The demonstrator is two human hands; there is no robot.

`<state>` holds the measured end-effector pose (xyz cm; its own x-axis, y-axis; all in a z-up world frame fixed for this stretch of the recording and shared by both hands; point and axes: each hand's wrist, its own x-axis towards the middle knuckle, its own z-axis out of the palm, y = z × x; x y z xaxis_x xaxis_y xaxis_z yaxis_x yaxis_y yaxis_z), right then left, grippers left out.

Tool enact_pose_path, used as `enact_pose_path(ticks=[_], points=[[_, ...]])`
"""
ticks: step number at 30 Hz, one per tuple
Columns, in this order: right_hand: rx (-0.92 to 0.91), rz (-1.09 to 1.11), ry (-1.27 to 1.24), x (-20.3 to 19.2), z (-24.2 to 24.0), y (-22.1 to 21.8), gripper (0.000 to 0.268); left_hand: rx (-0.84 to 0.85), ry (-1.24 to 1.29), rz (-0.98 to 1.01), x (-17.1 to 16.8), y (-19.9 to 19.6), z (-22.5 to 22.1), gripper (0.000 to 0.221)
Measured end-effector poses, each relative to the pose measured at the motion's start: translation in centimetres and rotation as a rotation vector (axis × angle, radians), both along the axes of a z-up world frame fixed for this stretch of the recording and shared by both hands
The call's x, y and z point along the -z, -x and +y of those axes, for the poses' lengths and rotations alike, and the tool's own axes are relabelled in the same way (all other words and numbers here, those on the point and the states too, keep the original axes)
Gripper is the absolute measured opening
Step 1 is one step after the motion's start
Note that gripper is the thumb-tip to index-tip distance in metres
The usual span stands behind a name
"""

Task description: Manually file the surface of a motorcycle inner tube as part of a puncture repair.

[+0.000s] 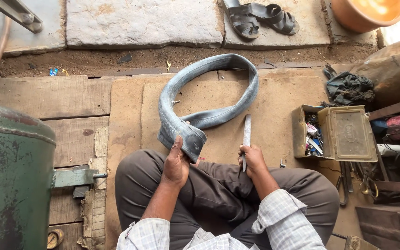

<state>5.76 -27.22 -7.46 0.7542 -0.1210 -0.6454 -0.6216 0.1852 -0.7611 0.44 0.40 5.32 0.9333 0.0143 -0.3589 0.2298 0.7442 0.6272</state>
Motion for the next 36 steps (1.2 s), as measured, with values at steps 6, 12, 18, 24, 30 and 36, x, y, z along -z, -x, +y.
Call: enact_pose_path(ticks=[6,12,18,24,30,36], points=[[0.054,-0.369,0.072,-6.5,3.1,2.2,0.017,-0.012,0.059,0.020,1.0,-0.2,0.0,0.078],[-0.104,-0.485,-0.138,-17.6,9.5,7.9,0.025,0.017,0.054,0.049,1.3,-0.2,0.0,0.085],[-0.906,-0.846,-0.668,-28.5,13.9,14.3,0.024,0.042,0.084,0.015,1.5,0.1,-0.2,0.085],[-1.182,-0.695,-0.883,-25.4,14.6,20.1,0.030,0.028,0.086,-0.045,2.6,0.5,0.1,0.090],[-1.247,-0.603,-0.910,-22.4,14.9,23.0,0.027,0.004,0.031,-0.043,2.1,0.9,0.1,0.096],[-1.240,-0.606,-0.926,-22.0,16.2,23.2,0.032,0.025,0.001,-0.030,1.6,0.4,0.4,0.102]])
